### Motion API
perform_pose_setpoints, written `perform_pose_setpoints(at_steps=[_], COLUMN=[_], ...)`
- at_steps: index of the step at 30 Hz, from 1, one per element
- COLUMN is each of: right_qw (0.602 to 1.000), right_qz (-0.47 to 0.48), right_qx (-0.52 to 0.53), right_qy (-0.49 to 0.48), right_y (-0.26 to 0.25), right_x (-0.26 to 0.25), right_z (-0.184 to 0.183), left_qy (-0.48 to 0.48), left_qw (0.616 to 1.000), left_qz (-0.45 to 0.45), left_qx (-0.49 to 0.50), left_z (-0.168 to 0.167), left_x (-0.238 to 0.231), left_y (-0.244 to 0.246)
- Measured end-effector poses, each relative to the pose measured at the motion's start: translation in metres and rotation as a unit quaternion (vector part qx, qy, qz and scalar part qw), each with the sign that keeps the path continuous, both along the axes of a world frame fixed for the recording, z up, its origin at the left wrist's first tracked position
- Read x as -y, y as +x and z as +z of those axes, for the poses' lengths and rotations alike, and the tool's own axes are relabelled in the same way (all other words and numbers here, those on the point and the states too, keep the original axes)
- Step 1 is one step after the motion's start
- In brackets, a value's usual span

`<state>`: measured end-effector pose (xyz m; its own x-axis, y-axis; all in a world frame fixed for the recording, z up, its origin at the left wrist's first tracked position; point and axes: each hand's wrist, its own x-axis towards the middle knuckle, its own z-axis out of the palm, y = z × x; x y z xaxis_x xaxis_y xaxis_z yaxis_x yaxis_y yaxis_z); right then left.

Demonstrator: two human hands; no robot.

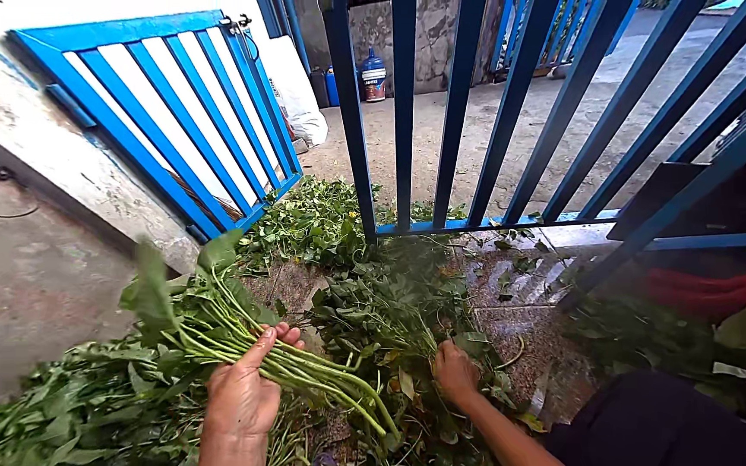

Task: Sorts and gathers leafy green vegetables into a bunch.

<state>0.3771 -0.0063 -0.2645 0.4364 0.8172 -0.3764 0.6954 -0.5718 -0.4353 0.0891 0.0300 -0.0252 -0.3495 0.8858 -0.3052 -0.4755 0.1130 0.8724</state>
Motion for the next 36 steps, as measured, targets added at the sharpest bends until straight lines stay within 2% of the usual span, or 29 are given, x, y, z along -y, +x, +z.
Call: perform_pose_setpoints(at_steps=[2,5,9,12,16,23,25,26,27,28,29,30,31,33,36], right_qw=[0.987,0.979,0.939,0.912,0.88,0.852,0.861,0.884,0.923,0.962,0.984,0.99,0.992,0.994,0.974], right_qz=[-0.016,-0.016,-0.016,-0.018,-0.003,0.04,0.033,0.029,0.034,0.049,0.069,0.077,0.07,0.038,0.011], right_qx=[-0.002,-0.153,-0.219,-0.264,-0.328,-0.422,-0.397,-0.353,-0.284,-0.208,-0.15,-0.117,-0.099,-0.099,-0.15], right_qy=[0.157,0.132,0.265,0.314,0.344,0.307,0.315,0.304,0.259,0.171,0.063,-0.01,-0.038,0.008,0.17], right_y=[-0.01,-0.012,-0.036,-0.056,-0.076,-0.093,-0.094,-0.09,-0.083,-0.073,-0.064,-0.058,-0.056,-0.06,-0.076], right_x=[0.014,0.026,0.039,0.043,0.042,0.036,0.032,0.026,0.017,0.006,-0.005,-0.013,-0.017,-0.012,0.011], right_z=[0.003,0.016,0.041,0.063,0.088,0.111,0.115,0.113,0.108,0.102,0.097,0.091,0.088,0.089,0.083], left_qy=[-0.008,-0.018,-0.031,-0.047,-0.06,-0.059,-0.051,-0.05,-0.048,-0.047,-0.043,-0.038,-0.033,-0.033,-0.048], left_qw=[1.0,0.999,0.998,0.997,0.996,0.995,0.996,0.997,0.998,0.999,0.999,0.999,0.999,0.999,0.998], left_qz=[-0.006,-0.01,-0.034,-0.047,-0.063,-0.079,-0.063,-0.05,-0.035,-0.023,-0.015,-0.007,-0.002,0.003,-0.003], left_qx=[0.0,-0.025,-0.038,-0.035,-0.026,-0.028,-0.025,-0.021,-0.017,-0.016,-0.016,-0.017,-0.02,-0.028,-0.035], left_z=[0.001,0.0,-0.003,-0.007,-0.015,-0.022,-0.021,-0.021,-0.02,-0.018,-0.017,-0.016,-0.014,-0.011,-0.013], left_x=[0.001,0.004,0.007,0.008,0.012,0.015,0.014,0.013,0.012,0.012,0.012,0.011,0.011,0.01,0.014], left_y=[0.003,0.013,0.023,0.03,0.042,0.051,0.051,0.05,0.048,0.045,0.043,0.041,0.04,0.039,0.043])
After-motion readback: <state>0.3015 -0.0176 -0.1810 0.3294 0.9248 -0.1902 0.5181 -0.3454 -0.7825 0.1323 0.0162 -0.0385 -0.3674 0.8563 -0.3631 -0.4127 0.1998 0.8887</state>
